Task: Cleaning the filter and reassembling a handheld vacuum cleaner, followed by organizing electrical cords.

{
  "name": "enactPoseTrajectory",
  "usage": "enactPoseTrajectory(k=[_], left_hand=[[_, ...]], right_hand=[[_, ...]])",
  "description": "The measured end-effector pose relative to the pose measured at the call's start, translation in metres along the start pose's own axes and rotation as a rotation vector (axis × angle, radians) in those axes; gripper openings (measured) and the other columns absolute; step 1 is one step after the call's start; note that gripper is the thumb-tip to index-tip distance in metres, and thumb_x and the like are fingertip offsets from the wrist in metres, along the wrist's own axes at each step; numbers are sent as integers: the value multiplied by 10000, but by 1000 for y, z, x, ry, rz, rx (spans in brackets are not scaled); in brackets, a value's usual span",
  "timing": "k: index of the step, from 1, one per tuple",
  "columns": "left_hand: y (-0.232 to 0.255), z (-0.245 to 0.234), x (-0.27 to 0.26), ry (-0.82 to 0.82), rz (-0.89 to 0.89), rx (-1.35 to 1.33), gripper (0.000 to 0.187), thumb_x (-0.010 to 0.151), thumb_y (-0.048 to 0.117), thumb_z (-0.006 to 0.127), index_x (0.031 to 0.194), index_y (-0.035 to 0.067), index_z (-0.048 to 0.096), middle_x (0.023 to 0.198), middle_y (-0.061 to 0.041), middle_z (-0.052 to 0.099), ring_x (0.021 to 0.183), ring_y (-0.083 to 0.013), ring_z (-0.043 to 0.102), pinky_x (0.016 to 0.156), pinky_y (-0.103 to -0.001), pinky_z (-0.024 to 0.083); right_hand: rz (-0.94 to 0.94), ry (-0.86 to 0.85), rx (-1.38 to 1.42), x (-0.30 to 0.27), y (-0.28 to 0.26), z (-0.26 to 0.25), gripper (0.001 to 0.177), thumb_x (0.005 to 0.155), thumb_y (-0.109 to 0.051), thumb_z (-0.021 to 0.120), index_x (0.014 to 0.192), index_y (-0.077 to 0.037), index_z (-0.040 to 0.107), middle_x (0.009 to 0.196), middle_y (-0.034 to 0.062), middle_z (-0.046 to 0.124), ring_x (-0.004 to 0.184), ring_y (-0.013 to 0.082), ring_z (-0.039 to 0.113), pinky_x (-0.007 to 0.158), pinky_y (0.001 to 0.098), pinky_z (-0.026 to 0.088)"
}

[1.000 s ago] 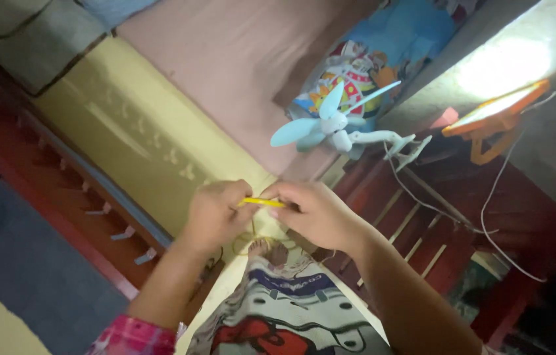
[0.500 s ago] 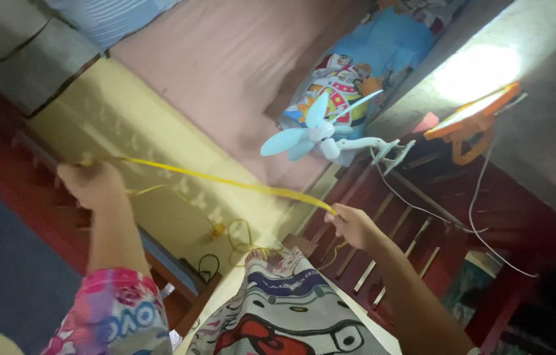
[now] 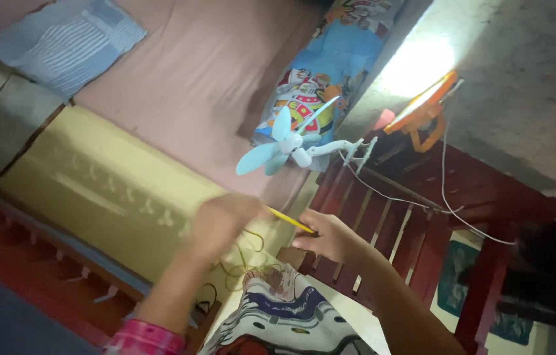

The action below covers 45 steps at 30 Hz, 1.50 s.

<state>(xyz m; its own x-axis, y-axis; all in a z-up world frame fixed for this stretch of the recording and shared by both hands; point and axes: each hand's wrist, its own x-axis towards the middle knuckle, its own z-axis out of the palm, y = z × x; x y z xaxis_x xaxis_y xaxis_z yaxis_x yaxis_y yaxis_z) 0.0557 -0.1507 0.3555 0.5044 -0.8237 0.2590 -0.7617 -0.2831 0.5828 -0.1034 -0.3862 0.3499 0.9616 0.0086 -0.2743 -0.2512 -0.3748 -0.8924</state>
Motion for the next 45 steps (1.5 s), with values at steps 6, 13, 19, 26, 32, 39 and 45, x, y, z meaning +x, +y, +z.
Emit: enactPoseTrajectory(k=[6,13,19,26,32,39,45], left_hand=[[-154,-50,-44,383,-410,1450,575,818,243,607,1360,52,626,1408,-101,644,1294,-248,626,1039,-403,509],[-251,-6,-76,395,-14,802,708,739,299,709,1381,55,535,1313,-168,654,1215,-313,632,997,-423,499],[-8,112,-2,297,301,142,877,661,351,813,1401,60,444,1217,-237,663,1136,-379,637,954,-443,488],[144,75,59,-370,-116,-486,352,823,313,825,1045,59,724,889,-105,719,806,-234,703,720,-368,539],[99,50,55,88,-275,-619,132,959,156,636,935,34,681,833,-48,688,757,-130,621,686,-321,520],[96,-16,17,822,-482,-1507,392,1121,375,655,868,115,509,704,-8,454,635,-164,439,702,-346,471],[8,117,-29,650,-741,-74,220,962,45,602,1174,-13,585,1114,-140,665,996,-276,655,861,-408,520]], right_hand=[[385,106,-226,-45,110,5,256,920,-196,748,862,-24,568,709,92,534,654,147,502,602,362,448],[707,254,-6,-109,136,5,127,955,-176,601,979,-82,683,770,77,612,688,153,536,629,374,470],[433,277,-127,-85,16,-17,176,987,-246,622,980,-73,655,783,37,671,665,121,658,587,314,554],[321,354,222,-123,-10,-34,231,857,-108,713,1011,-101,541,779,23,653,657,92,623,527,304,493],[368,455,-63,-173,62,-23,116,939,-146,691,968,-58,622,749,113,641,587,184,623,531,346,500],[10,1121,-678,-240,132,-5,111,958,-171,699,998,-79,653,895,148,666,782,273,661,680,369,526],[-263,149,1439,-274,128,-41,450,1147,-334,564,1132,109,644,825,227,718,659,220,688,537,329,541]])
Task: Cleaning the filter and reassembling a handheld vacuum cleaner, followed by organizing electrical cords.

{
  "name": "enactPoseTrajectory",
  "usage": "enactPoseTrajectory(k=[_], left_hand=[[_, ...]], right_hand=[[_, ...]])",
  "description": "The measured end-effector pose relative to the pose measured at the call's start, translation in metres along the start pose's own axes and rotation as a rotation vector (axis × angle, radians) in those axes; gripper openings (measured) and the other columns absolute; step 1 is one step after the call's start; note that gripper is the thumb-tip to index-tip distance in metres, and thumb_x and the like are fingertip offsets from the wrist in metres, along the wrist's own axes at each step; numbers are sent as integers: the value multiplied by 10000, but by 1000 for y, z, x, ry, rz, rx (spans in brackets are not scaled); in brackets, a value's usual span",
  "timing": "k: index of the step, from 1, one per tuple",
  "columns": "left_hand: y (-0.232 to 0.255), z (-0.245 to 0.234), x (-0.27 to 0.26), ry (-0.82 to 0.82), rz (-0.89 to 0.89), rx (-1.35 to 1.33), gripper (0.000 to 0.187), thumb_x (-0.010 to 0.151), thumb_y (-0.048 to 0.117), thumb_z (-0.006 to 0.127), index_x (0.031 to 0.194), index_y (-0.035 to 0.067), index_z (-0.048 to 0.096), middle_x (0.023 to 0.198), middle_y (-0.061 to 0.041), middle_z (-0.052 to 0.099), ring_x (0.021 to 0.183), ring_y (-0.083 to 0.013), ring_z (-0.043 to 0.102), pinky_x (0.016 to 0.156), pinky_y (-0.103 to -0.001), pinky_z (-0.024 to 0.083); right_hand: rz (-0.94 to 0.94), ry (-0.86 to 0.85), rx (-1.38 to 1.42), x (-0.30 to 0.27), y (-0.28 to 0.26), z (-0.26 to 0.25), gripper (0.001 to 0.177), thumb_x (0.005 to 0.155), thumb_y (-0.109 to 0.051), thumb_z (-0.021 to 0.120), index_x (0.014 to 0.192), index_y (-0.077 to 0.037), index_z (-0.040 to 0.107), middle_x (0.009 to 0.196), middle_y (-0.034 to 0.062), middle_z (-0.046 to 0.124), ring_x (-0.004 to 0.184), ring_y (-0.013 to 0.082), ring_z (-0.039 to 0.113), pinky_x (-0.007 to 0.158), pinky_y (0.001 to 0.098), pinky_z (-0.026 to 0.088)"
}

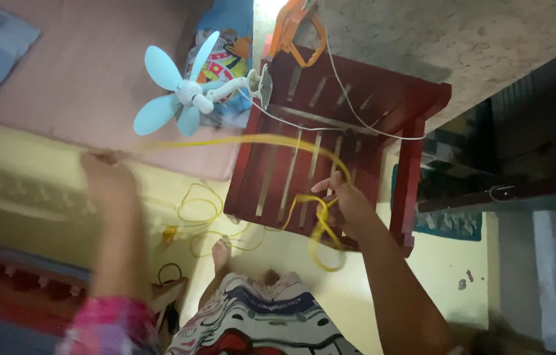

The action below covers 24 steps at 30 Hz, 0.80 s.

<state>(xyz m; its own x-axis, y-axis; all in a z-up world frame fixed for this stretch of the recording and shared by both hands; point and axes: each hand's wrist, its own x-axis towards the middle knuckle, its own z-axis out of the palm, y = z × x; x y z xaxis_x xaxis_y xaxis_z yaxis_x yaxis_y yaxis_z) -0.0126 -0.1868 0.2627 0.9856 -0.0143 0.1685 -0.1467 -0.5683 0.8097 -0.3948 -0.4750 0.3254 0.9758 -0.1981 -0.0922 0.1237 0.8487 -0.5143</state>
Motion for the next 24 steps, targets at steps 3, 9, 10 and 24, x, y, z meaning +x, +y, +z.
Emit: enactPoseTrajectory(k=[3,9,10,24], left_hand=[[55,35,-109,-321,315,-280,837,749,-86,545,1571,-28,395,1568,-247,493,1505,-387,448,1258,-423,318],[210,-7,-178,-1131,627,-488,1060,715,56,753,1639,89,235,1343,-280,525,1227,-442,539,1051,-487,462],[208,-1,-178,-1127,633,-489,1060,715,56,753,1639,89,235,1343,-280,525,1227,-442,539,1051,-487,462],[210,1,-79,-750,417,-624,304,1081,330,579,1255,82,613,1078,-57,613,938,-181,557,791,-330,450]], right_hand=[[-23,210,-1458,-8,-14,46,300,931,-293,733,1066,-42,642,1060,104,735,904,133,753,693,299,622],[144,31,-984,-1,-13,109,378,889,-48,675,1265,-29,638,977,39,609,905,136,587,835,288,495],[140,28,-989,-4,-16,110,378,889,-48,675,1265,-29,638,977,39,609,905,136,587,835,288,495],[121,480,-1247,-16,60,23,311,916,-226,697,1199,-97,699,953,28,728,850,145,687,761,304,582]])
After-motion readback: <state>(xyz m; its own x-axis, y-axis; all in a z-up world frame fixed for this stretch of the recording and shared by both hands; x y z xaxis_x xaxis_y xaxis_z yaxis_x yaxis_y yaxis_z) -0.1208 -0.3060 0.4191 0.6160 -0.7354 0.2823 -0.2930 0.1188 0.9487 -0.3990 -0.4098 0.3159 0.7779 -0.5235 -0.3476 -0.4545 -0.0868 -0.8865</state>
